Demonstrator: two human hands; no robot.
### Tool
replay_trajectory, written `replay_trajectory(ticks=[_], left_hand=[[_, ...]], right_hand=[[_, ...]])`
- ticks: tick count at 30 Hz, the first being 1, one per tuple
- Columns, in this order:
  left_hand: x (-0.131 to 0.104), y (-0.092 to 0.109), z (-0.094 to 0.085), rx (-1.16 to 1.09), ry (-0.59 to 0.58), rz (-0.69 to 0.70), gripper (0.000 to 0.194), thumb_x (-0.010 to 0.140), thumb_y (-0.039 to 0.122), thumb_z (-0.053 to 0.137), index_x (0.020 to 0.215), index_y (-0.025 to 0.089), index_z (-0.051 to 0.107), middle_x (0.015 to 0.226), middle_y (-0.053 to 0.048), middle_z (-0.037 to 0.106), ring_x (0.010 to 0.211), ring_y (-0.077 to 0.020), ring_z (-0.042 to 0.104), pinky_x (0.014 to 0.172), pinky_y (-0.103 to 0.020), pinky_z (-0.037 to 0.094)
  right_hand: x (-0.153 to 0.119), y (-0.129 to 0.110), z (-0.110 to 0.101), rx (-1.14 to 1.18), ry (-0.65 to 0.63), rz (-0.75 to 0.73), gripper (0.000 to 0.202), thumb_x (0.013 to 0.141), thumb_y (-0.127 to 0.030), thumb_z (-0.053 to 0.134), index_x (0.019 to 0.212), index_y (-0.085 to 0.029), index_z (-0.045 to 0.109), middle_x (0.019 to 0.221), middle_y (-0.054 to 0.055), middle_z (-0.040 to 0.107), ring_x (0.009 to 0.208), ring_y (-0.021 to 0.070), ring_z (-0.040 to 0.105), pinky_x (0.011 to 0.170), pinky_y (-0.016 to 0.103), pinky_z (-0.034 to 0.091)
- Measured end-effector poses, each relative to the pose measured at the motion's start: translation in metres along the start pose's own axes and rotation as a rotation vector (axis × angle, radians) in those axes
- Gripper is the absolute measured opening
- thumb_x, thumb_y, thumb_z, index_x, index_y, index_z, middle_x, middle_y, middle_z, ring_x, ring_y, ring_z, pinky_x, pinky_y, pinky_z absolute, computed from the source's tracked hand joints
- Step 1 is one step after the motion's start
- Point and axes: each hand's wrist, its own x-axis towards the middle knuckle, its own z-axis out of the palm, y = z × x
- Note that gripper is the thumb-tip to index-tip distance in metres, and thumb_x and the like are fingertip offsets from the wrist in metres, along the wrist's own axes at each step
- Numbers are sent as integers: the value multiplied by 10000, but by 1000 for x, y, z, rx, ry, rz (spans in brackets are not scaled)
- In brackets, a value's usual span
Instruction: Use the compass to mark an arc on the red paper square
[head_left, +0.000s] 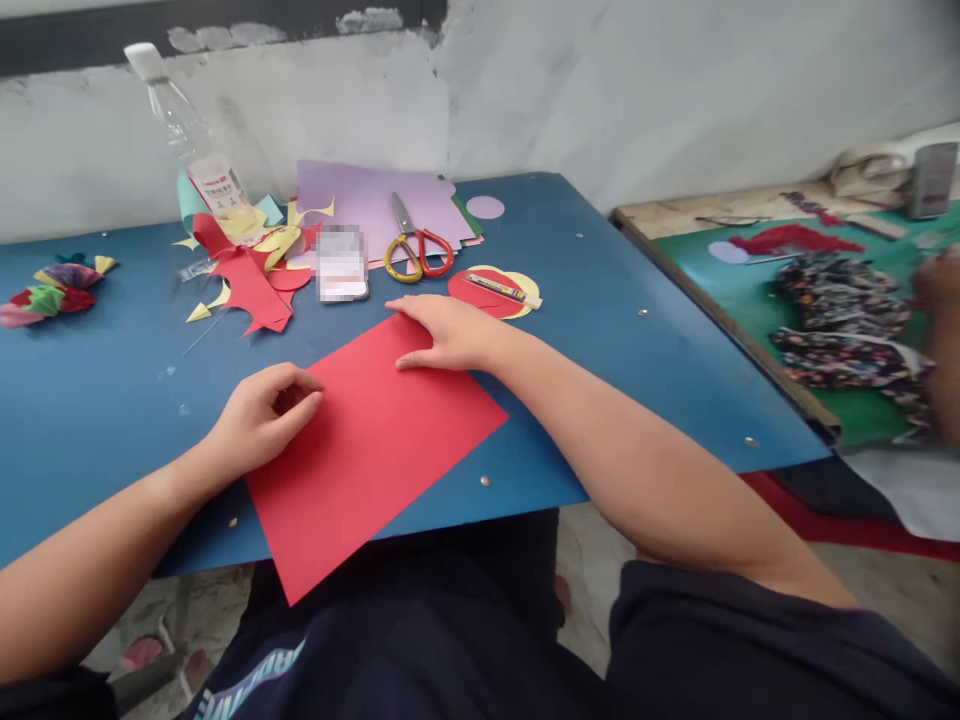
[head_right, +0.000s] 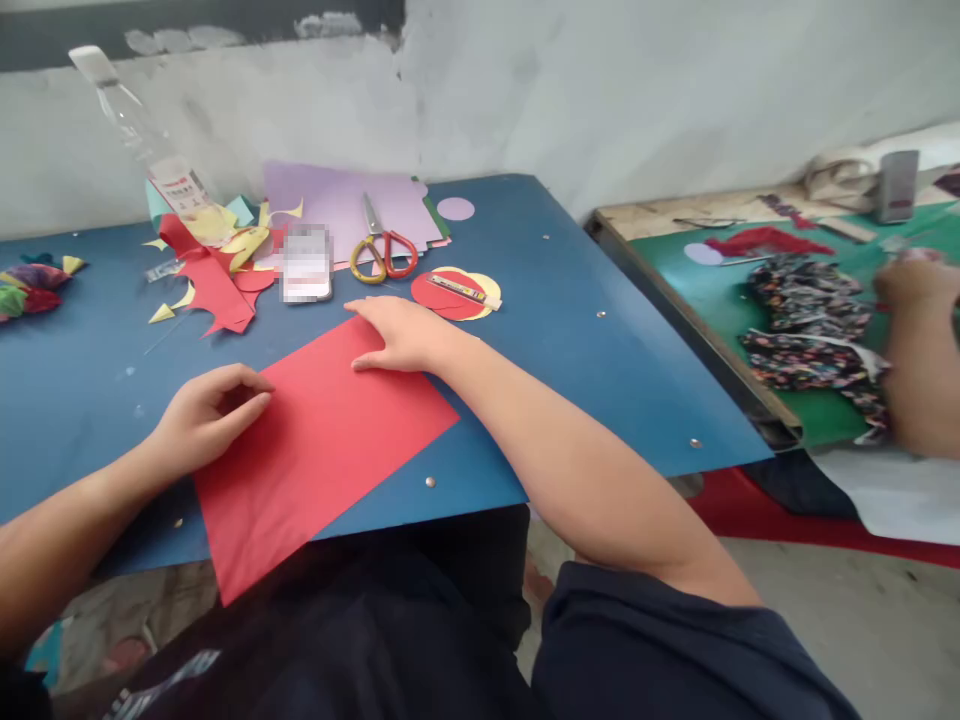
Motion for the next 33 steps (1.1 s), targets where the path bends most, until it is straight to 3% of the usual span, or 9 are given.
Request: replay_trajectory(ticks=[4, 12, 24, 33], left_hand=[[0, 0, 0, -9, -5, 9, 263, 985, 497, 674, 979, 245, 752, 934, -64, 806, 851, -245, 722, 785, -392, 557], [1, 3, 2, -15, 0, 9, 260, 971, 493, 664, 953, 249, 754, 853, -48, 765, 754, -222, 665, 723, -380, 531], [1, 0, 3, -33, 19, 22, 250, 962, 487, 675, 955, 252, 760, 858, -53, 759, 731, -215, 654, 705, -383, 523], [2, 2, 4, -15, 5, 26, 273, 963, 503, 651, 944, 252, 756, 838, -46, 750, 713, -213, 664, 686, -366, 531]], right_hand=[[-3, -5, -4, -2, -7, 17, 926, 954, -492, 911, 1741, -168, 546, 1757, 196, 597, 1610, 430, 595, 1343, 583, 500], [-3, -9, -4, -33, -34, 79, 912, 962, -529, 899, 1719, -149, 563, 1721, 225, 625, 1554, 495, 627, 1269, 604, 550], [-6, -19, -6, -66, -50, 136, 814, 983, -489, 894, 1648, -109, 618, 1630, 233, 702, 1484, 469, 689, 1228, 554, 584], [-6, -26, -6, -80, -59, 169, 632, 990, -455, 890, 1511, -148, 708, 1490, 220, 790, 1393, 466, 739, 1150, 532, 611]])
